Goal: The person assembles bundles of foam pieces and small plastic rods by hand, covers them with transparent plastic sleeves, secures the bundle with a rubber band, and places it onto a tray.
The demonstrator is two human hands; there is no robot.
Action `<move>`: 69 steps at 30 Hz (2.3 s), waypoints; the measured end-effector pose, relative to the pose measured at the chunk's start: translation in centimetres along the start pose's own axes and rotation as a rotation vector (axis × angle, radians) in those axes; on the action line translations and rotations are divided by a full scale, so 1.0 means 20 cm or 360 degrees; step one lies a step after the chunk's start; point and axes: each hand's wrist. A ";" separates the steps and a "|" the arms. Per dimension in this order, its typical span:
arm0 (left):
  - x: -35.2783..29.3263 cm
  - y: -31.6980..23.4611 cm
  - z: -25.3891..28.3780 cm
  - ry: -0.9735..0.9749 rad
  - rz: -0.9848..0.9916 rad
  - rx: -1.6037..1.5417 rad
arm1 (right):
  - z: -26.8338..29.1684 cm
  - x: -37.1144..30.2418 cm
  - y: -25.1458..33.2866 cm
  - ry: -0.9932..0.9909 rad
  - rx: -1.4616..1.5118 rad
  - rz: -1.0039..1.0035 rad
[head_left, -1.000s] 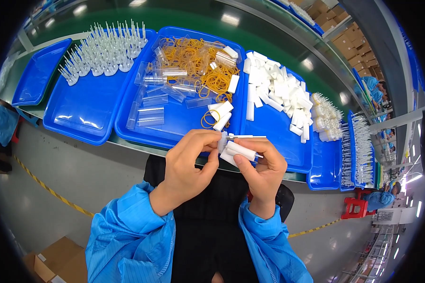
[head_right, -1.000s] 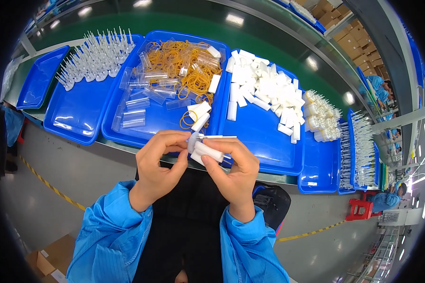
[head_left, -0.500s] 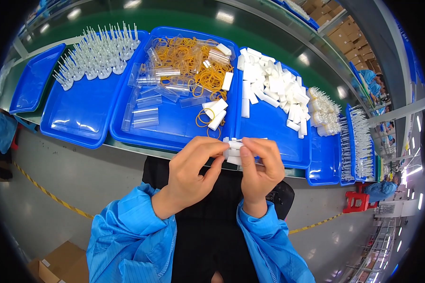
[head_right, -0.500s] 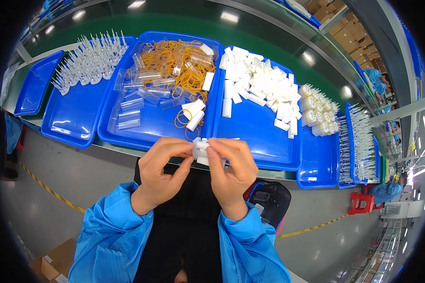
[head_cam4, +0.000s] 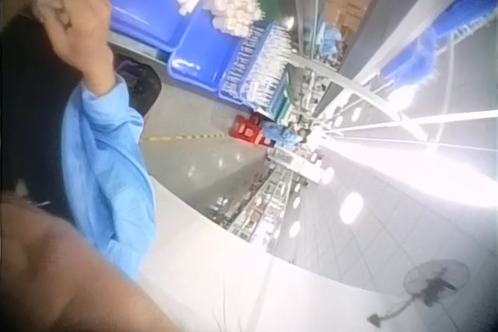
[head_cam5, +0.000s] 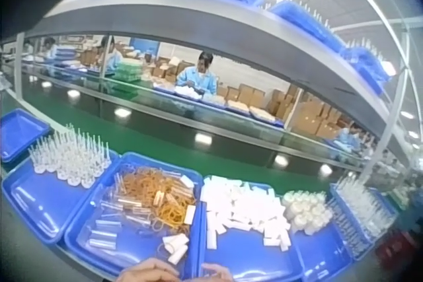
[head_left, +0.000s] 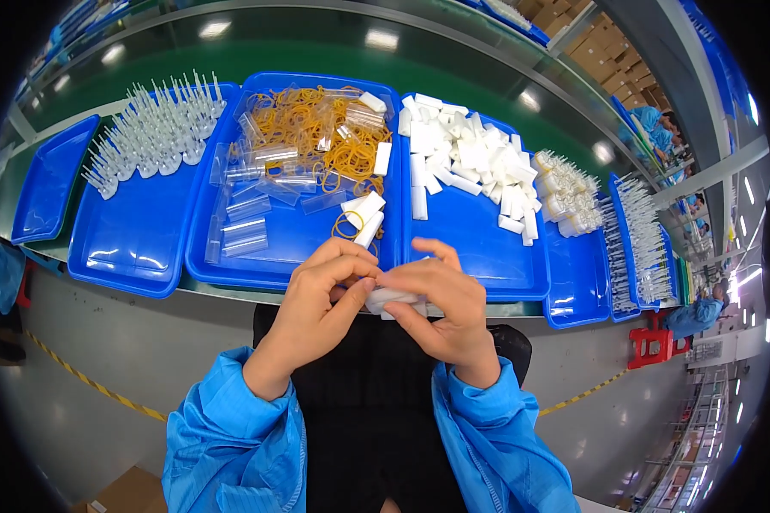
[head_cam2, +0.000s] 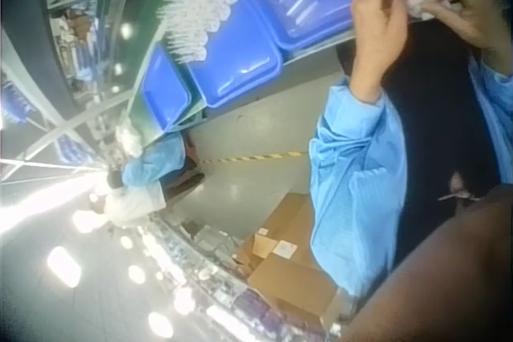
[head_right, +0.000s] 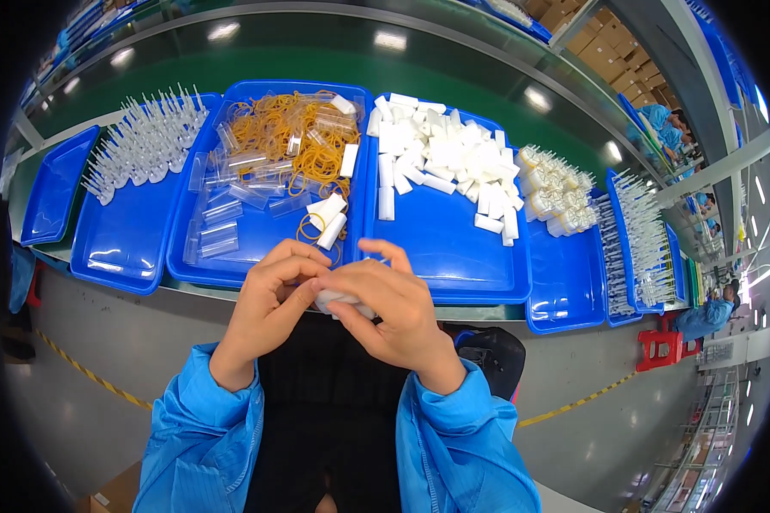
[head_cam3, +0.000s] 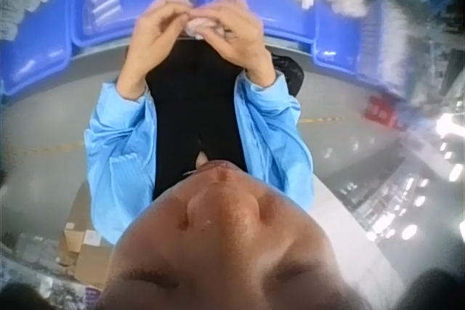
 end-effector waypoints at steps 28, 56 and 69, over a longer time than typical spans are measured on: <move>-0.03 -0.02 -0.07 -0.0500 -0.0214 -0.0036 | -0.10 0.01 0.01 -0.0603 -0.0065 -0.0138; -0.03 0.05 -0.03 -0.0427 -0.0049 -0.0321 | -0.07 0.02 -0.03 -0.0377 0.0373 -0.0327; -0.02 0.05 -0.02 -0.0335 0.0029 -0.0541 | -0.09 0.05 -0.02 -0.0354 0.0771 -0.0653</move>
Point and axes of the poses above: each hand's wrist, its own x-axis towards the middle knuckle, its own z-axis out of the back of the hand, y = z × x, and after that the axes turned 11 degrees about x, right-handed
